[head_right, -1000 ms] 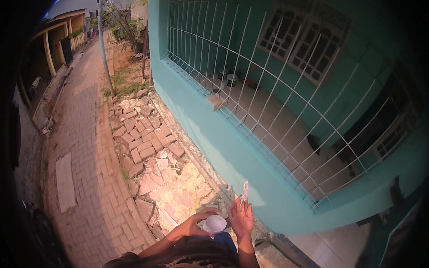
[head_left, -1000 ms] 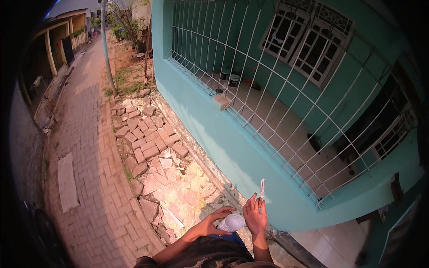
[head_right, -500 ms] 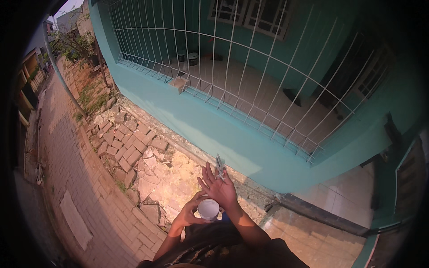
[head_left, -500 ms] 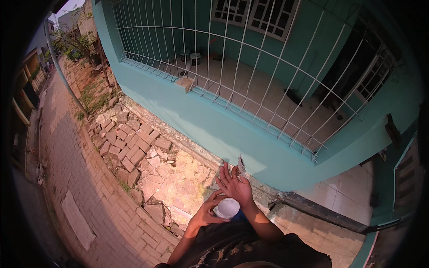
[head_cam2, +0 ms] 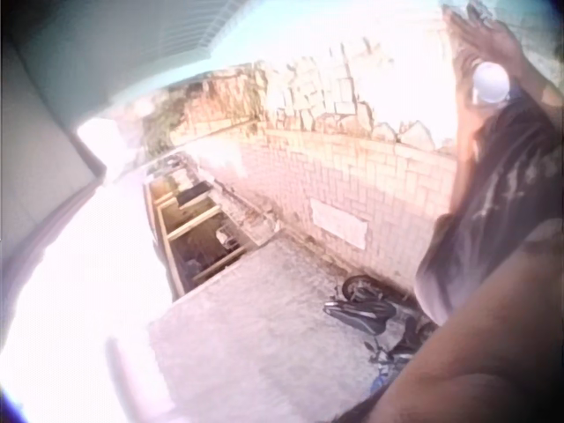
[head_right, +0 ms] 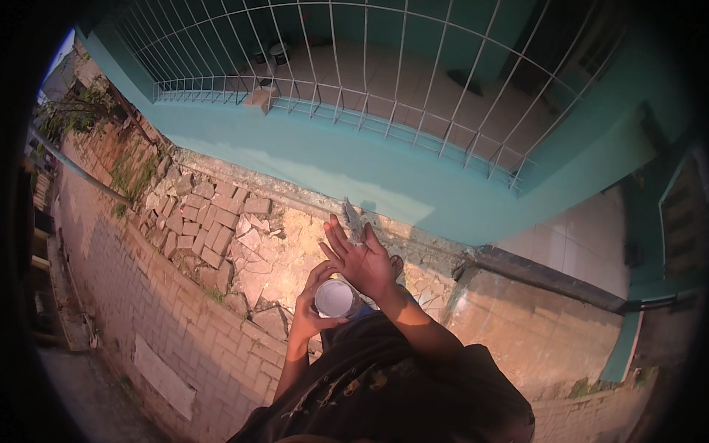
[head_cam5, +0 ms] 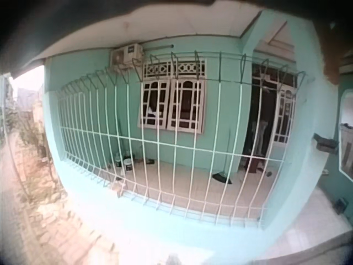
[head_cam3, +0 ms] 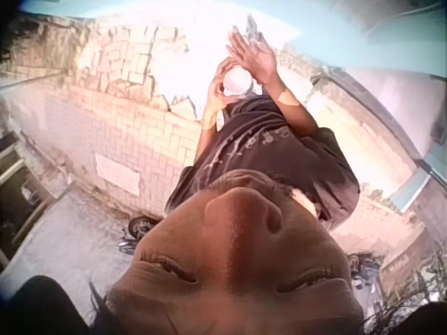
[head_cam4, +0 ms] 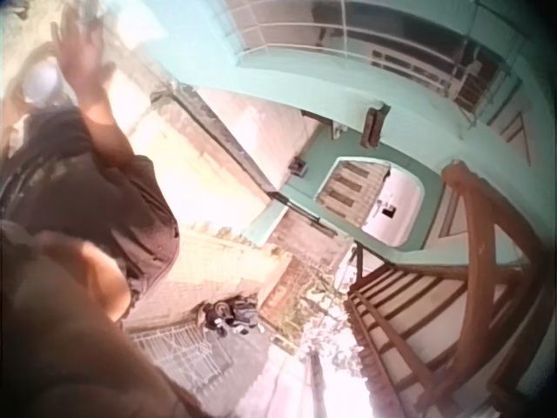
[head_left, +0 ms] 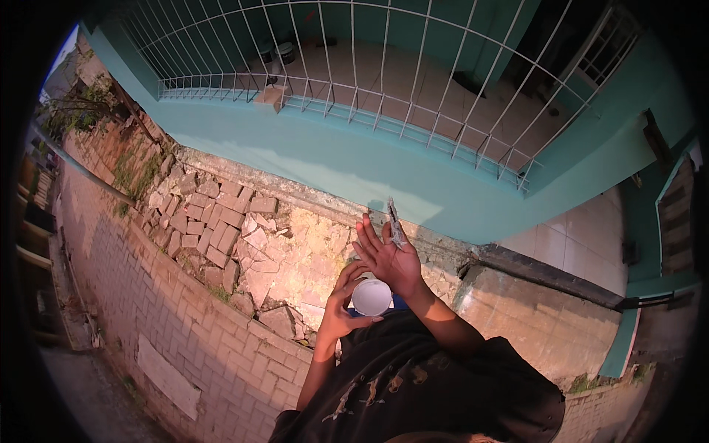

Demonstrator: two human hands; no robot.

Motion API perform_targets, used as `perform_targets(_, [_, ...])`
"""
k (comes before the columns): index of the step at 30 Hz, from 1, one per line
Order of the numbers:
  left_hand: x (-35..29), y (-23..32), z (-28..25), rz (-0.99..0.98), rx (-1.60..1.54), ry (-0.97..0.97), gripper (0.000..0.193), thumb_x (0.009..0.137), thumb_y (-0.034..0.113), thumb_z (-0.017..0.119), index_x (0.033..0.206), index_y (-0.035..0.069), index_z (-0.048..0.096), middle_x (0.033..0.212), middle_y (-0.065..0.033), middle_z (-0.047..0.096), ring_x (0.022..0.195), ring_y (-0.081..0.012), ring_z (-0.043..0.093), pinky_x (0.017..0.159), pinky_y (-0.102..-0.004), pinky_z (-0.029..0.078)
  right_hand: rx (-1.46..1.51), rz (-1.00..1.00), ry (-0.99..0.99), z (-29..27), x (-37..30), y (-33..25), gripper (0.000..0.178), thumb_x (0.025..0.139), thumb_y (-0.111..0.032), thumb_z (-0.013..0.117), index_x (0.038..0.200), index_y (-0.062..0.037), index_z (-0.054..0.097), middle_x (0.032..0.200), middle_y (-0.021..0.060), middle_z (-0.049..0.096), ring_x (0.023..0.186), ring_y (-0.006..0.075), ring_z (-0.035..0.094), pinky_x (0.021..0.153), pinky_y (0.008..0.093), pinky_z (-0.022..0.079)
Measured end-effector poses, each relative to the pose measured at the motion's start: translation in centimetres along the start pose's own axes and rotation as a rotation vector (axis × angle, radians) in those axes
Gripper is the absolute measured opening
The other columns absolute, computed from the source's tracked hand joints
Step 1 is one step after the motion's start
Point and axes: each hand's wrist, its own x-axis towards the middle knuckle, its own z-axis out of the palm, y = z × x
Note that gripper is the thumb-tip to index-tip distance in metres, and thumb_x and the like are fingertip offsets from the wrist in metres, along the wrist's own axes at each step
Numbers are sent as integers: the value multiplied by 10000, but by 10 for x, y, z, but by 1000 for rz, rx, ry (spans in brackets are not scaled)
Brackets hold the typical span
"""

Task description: The person paints a white metal security railing on a building exterior using a paintbrush and a small container of white paint. They repeatedly dip the brush into the container and apply paint to the vertical bars and horizontal supports of the railing.

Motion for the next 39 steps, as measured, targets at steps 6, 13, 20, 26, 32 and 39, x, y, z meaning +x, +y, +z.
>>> perform_targets(6, [0, -8, -10, 31, 103, -98, 757, 550, 122, 952, 1257, 20, 703, 1518, -188, 443, 1400, -350, 478, 1118, -461, 427, 13, 11, -156, 4, 6, 7, 488, 1117, -451, 341, 1442, -157, 555, 1633, 65, 380, 1562, 251, 233, 1305, 439, 176])
perform_targets(13, [5, -8, -12, 86, 65, -33, 747, 543, 109, 941, 1248, 20, 710, 1550, -214, 411, 1439, -383, 443, 1138, -477, 407, 8, -28, 48, 8, 6, 10, 476, 1104, -433, 416, 1165, -68, 715, 1638, 58, 373, 1575, 254, 196, 1305, 421, 162])
perform_targets(20, [3, -5, -9, 62, 35, -60, 785, 554, 90, 953, 1287, 5, 687, 1585, -223, 366, 1452, -373, 428, 1140, -486, 406, 138, -43, 68, 7, 3, 7, 280, 1042, -266, 500, 1147, -92, 692, 1663, 65, 337, 1584, 267, 175, 1314, 456, 107])
perform_targets(26, [0, 10, -7, 72, 136, -155, 791, 603, 114, 946, 1336, 30, 661, 1558, -213, 423, 1446, -370, 432, 1165, -473, 372, 178, -61, 2, 9, 5, 6, 280, 924, -123, 554, 1178, -109, 670, 1671, 53, 327, 1591, 250, 158, 1323, 477, 79])
perform_targets(32, [1, 11, -10, 123, 151, -78, 751, 637, 130, 949, 1331, 46, 673, 1590, -228, 376, 1464, -376, 408, 1175, -486, 360, 57, -48, 27, 1, 3, 9, 424, 1101, -443, 405, 1192, -137, 683, 1648, 9, 369, 1579, 221, 193, 1316, 459, 78])
perform_targets(39, [-4, 14, -5, 99, 121, -124, 705, 707, 133, 927, 1346, 20, 653, 1616, -194, 347, 1496, -350, 363, 1188, -488, 365, 245, -75, 37, 17, 4, 15, 306, 1013, -304, 468, 1183, -133, 657, 1680, 26, 318, 1592, 239, 161, 1316, 485, 51])
